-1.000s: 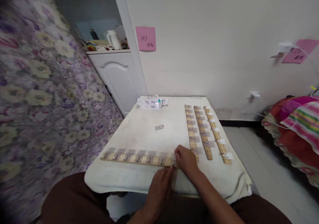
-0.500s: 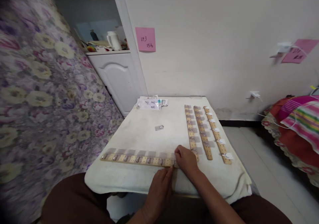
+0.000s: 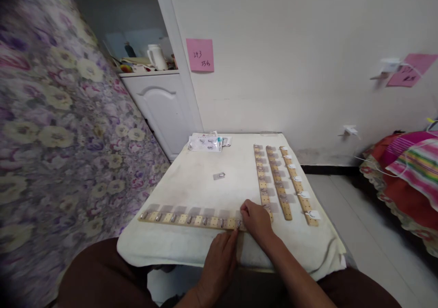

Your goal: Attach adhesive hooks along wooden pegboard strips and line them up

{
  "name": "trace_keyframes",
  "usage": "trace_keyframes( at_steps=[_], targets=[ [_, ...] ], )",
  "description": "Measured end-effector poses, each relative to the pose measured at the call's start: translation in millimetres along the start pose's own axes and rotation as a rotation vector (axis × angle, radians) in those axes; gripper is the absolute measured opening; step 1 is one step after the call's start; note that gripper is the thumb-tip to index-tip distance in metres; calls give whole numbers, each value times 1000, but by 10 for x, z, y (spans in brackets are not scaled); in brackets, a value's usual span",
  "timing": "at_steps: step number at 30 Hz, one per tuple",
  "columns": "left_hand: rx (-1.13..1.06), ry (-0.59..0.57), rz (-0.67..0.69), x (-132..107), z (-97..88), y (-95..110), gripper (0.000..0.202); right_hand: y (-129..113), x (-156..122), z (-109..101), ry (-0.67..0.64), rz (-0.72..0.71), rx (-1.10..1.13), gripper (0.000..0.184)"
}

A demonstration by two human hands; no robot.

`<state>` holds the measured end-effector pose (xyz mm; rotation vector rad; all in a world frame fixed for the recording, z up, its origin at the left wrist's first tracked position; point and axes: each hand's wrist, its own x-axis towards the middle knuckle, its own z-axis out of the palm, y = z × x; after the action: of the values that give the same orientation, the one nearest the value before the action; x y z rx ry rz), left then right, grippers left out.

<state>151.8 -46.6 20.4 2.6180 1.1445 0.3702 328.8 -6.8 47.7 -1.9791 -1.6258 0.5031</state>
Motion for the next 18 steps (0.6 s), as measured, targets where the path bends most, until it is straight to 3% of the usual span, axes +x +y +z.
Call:
trace_keyframes(
  at_steps=[18],
  targets=[
    [19,35,25,-16,16,-15,65,-15,-12,-14,-11,0,1,11]
  ],
)
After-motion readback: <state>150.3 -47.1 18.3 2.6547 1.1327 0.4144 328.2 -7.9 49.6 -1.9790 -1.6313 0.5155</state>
